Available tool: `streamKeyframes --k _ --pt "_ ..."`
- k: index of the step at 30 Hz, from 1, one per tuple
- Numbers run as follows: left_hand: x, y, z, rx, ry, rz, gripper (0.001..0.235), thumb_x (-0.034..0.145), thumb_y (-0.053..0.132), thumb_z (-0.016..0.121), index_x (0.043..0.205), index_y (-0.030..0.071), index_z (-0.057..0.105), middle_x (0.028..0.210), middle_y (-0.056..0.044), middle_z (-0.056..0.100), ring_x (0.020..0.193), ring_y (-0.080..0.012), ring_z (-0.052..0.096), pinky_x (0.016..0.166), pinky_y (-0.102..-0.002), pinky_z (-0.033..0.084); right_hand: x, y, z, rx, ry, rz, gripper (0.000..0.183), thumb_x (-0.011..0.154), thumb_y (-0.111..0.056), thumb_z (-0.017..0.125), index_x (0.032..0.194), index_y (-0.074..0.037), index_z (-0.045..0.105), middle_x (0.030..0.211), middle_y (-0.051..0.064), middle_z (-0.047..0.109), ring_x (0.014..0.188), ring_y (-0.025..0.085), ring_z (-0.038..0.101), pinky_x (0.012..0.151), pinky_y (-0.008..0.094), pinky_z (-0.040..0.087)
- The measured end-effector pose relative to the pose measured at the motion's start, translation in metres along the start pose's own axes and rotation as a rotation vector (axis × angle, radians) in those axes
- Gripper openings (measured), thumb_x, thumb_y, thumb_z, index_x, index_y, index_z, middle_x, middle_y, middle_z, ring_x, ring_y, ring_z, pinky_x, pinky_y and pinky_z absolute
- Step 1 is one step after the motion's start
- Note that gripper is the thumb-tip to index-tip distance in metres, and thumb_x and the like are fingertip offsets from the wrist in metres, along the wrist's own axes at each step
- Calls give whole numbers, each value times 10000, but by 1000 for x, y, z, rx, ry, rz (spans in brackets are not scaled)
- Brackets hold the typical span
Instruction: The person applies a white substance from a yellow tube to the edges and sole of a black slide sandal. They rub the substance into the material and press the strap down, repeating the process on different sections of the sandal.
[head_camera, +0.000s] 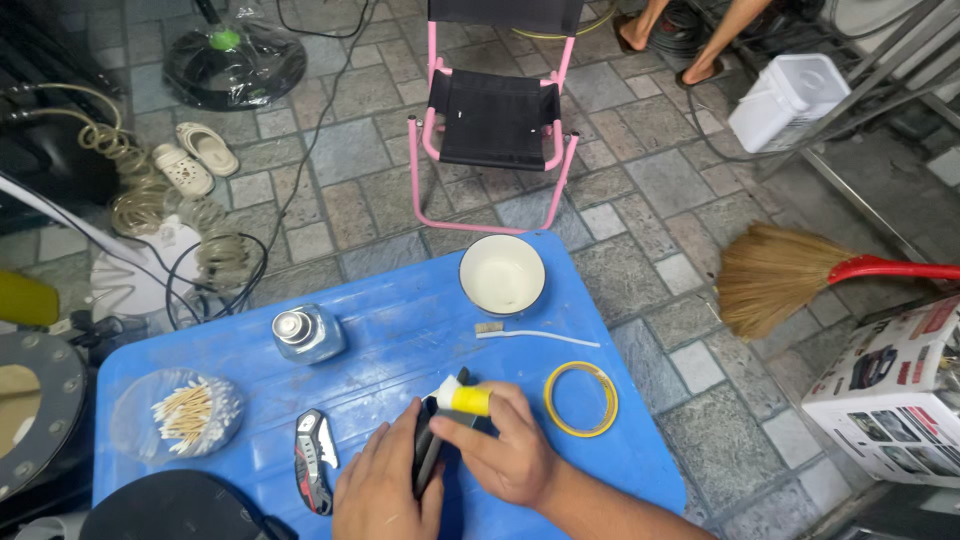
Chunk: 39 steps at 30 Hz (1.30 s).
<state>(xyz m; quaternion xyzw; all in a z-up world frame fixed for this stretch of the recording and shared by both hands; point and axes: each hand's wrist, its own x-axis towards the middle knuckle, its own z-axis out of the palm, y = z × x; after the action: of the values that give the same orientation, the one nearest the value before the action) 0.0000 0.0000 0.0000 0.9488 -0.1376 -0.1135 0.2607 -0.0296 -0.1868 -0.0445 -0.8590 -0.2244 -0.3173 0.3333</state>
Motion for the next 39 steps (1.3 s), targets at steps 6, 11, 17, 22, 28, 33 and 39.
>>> streamKeyframes --k 6,11,17,22,28,33,39 --pt "-12 16 -16 -114 189 172 775 726 168 773 1454 109 514 1370 -140 638 1230 -386 563 1004 -514 388 27 0 -8 -137 124 198 392 789 31 734 1151 -115 772 1232 194 644 1136 379 546 1001 469 457" --pt "-17 22 -25 -153 219 191 704 758 134 750 1419 66 518 1322 -144 648 1246 -395 571 1026 -507 400 26 -2 -9 -168 92 170 378 818 4 739 1155 -165 773 1249 169 628 1160 357 517 1038 456 410" --pt "-18 26 -29 -129 183 171 721 768 133 750 1438 58 494 1321 -163 639 1258 -405 554 1037 -531 373 21 -13 -6 -122 79 101 474 727 49 688 1112 -211 784 1260 163 634 1138 350 515 1028 438 393" --pt "-19 27 -29 -112 175 168 718 769 144 749 1435 57 493 1308 -160 643 1263 -399 555 1037 -531 373 27 -3 -9 -163 96 231 407 783 54 716 1113 -174 780 1257 176 629 1150 373 505 1045 446 374" --pt "-18 22 -24 -119 210 179 711 765 157 759 1424 66 507 1289 -155 654 1244 -384 574 1028 -508 395 28 -6 -12 -59 83 191 416 762 49 698 1101 -178 781 1231 163 644 1126 351 551 1013 435 430" --pt "-10 14 -19 -93 231 189 755 706 195 782 1405 118 508 1289 -151 658 1195 -383 596 979 -501 431 27 -4 -13 -5 61 108 437 768 55 674 1147 -139 775 1211 172 661 1095 355 605 979 471 467" --pt "2 -5 -5 -10 21 56 940 696 294 851 1529 210 424 1358 -161 620 1293 -385 566 1017 -505 415 20 -8 -8 -18 80 114 413 820 59 669 1169 -133 778 1254 209 653 1121 393 604 1018 469 480"
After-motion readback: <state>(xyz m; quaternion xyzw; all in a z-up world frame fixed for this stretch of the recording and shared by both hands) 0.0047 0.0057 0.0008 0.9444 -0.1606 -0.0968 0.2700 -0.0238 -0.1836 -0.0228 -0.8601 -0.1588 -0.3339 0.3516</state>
